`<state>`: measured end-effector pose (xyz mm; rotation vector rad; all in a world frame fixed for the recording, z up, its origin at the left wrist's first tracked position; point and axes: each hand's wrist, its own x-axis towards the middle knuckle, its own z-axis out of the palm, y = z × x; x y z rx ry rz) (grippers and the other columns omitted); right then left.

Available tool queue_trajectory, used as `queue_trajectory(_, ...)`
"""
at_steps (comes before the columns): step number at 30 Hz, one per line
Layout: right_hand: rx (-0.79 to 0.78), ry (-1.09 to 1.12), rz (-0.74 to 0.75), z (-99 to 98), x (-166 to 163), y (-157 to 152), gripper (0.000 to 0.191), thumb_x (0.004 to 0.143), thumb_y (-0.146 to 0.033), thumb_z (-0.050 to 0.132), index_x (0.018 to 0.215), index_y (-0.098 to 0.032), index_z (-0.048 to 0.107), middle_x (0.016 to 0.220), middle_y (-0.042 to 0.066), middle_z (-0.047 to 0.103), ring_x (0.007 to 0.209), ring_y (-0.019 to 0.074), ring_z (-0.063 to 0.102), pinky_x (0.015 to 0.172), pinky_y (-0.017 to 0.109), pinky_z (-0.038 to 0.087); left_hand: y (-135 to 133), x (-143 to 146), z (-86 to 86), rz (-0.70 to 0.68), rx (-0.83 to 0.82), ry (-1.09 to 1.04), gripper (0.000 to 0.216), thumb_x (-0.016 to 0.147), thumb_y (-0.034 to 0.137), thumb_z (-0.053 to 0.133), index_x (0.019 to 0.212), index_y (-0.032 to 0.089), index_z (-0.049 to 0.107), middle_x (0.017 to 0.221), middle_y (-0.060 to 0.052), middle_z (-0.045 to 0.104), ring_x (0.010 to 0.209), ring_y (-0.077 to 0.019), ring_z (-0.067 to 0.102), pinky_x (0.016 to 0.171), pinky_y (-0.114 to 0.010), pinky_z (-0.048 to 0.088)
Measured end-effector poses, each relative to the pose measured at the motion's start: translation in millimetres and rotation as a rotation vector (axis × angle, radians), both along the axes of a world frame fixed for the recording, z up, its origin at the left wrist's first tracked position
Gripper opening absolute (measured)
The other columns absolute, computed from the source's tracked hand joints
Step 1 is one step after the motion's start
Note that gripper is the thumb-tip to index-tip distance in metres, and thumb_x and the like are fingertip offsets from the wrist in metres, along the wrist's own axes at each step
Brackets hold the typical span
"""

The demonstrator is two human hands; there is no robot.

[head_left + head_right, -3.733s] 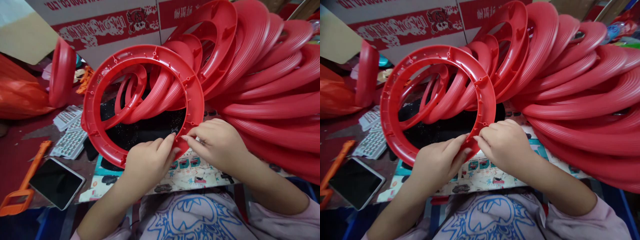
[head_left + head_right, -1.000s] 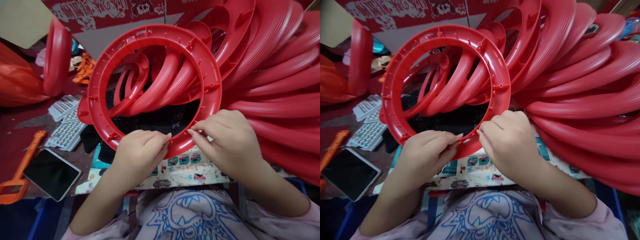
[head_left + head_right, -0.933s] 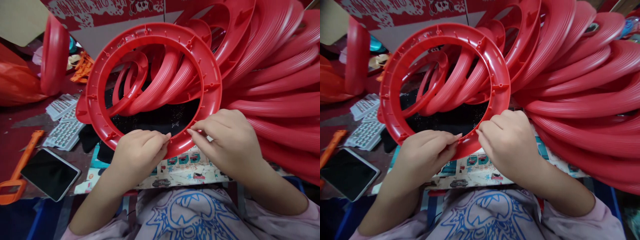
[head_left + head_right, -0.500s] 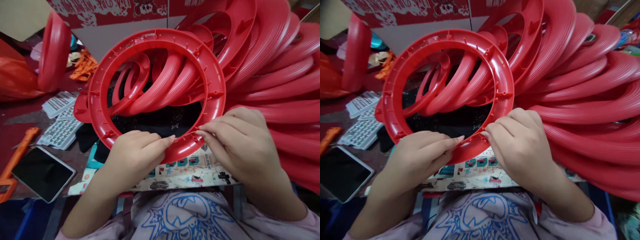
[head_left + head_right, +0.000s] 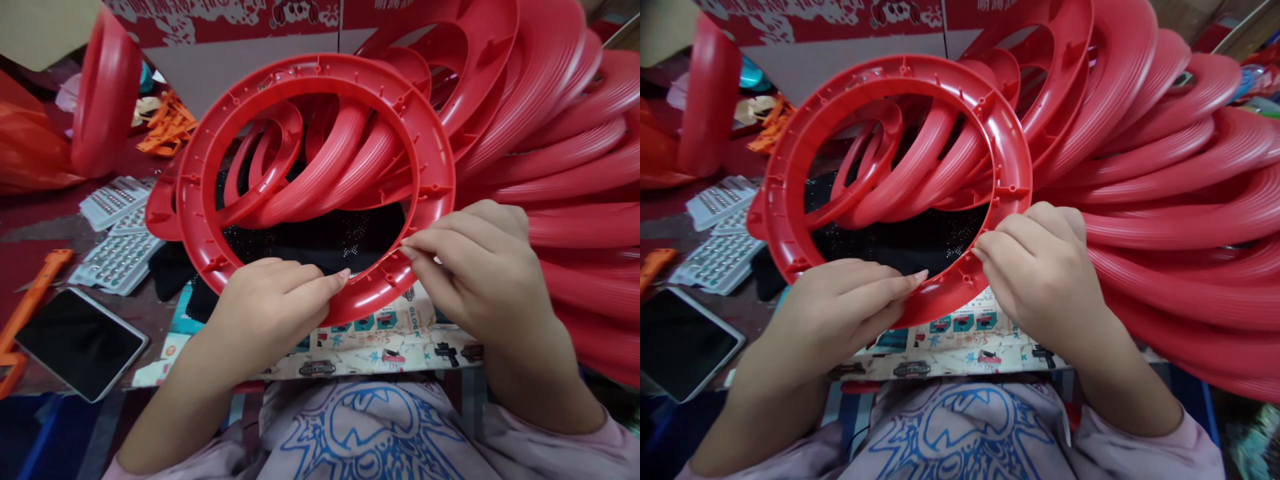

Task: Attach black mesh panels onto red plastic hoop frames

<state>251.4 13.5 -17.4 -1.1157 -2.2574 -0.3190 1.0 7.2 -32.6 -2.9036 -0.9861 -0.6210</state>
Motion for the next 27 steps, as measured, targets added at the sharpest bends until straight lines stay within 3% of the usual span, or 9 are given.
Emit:
queue_trajectory(11, -0.193, 0.055, 0.03, 0.5, 2.0, -0.1, 0.016, 0.088, -0.019, 0.059, 0.073, -0.018, 0.067, 0.065, 0.002, 0.062, 0.065, 0.0177, 0.051, 0.063, 0.036, 0.036, 0.4, 0.1, 1.5, 0.008, 0.013, 0.012, 0.019, 0.094, 0.016, 0.051, 0.108, 0.016, 0.063, 0.075, 0.0, 0.066, 0.061, -0.0165, 0.06, 0.052, -0.03, 0.039)
queue_trajectory(27, -0.134, 0.1, -0.083, -4.2, -1.1, -2.6, 0.017, 0.091, -0.021, 0.059, 0.079, -0.016, 0.07, 0.07, 0.003, 0.067, 0.063, 0.0155, 0.06, 0.061, 0.031, 0.041, 2.1, -3.0, 3.9, -0.012, 0.018, 0.033, 0.027, 0.092, 0.007, 0.05, 0.116, 0.011, 0.062, 0.083, -0.005, 0.07, 0.067, -0.0197, 0.063, 0.056, -0.032, 0.047)
